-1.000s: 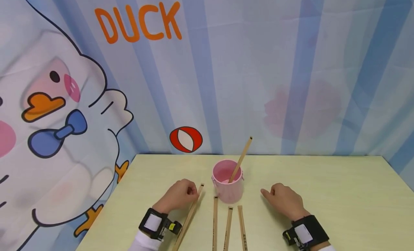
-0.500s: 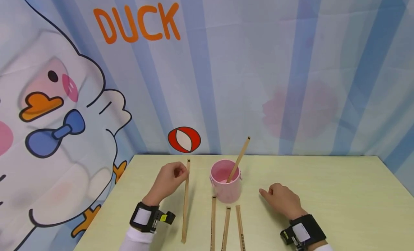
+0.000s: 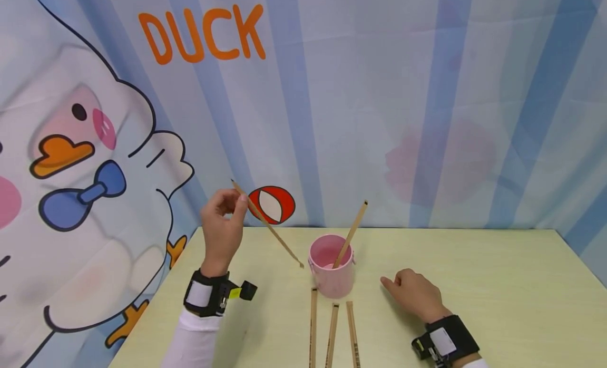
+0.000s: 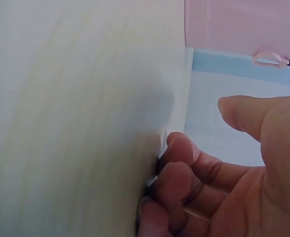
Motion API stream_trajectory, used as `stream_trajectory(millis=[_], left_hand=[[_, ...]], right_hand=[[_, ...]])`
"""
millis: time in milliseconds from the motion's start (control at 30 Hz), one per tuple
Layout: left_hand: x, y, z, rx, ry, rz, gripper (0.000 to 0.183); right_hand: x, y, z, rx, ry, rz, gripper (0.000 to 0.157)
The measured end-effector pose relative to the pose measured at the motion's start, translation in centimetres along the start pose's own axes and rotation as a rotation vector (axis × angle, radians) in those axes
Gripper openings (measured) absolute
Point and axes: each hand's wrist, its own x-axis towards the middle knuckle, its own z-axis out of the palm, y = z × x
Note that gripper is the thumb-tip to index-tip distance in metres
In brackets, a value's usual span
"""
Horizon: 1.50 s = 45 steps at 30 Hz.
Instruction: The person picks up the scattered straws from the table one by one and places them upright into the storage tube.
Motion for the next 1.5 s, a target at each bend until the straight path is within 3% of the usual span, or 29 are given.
stream_trajectory(millis=[167,333,600,800,1200,1500], left_hand=[[1.1,1.6,0.4,-0.031,0.097,0.030,0.008],[0.9,1.7,1.6,-0.066,0.114,0.034,0.012],[-1.4,0.3,4.5,-0.078,0.040,0.011,0.010],[-3.7,-1.3,6.2,-0.024,-0.028,0.003,0.010],[-6.7,-3.2,7.5,0.050,-0.221,-0.110,0.024],[-7.8,-3.7,8.0,0.065,-0.274,-0.211,0.021]], right_hand=[[-0.1,0.0,-0.1,0.004,0.002,-0.004,0.048],[0.0,0.1,0.0,0.004,-0.004,0.001,0.049],[0.1,0.1,0.1,0.005,-0.001,0.006,0.047],[0.2,0.2,0.2,0.002,-0.001,0.008,0.047],[0.1,0.3,0.2,0.004,-0.001,0.004,0.047],[-0.1,0.1,0.1,0.003,0.006,0.000,0.047]])
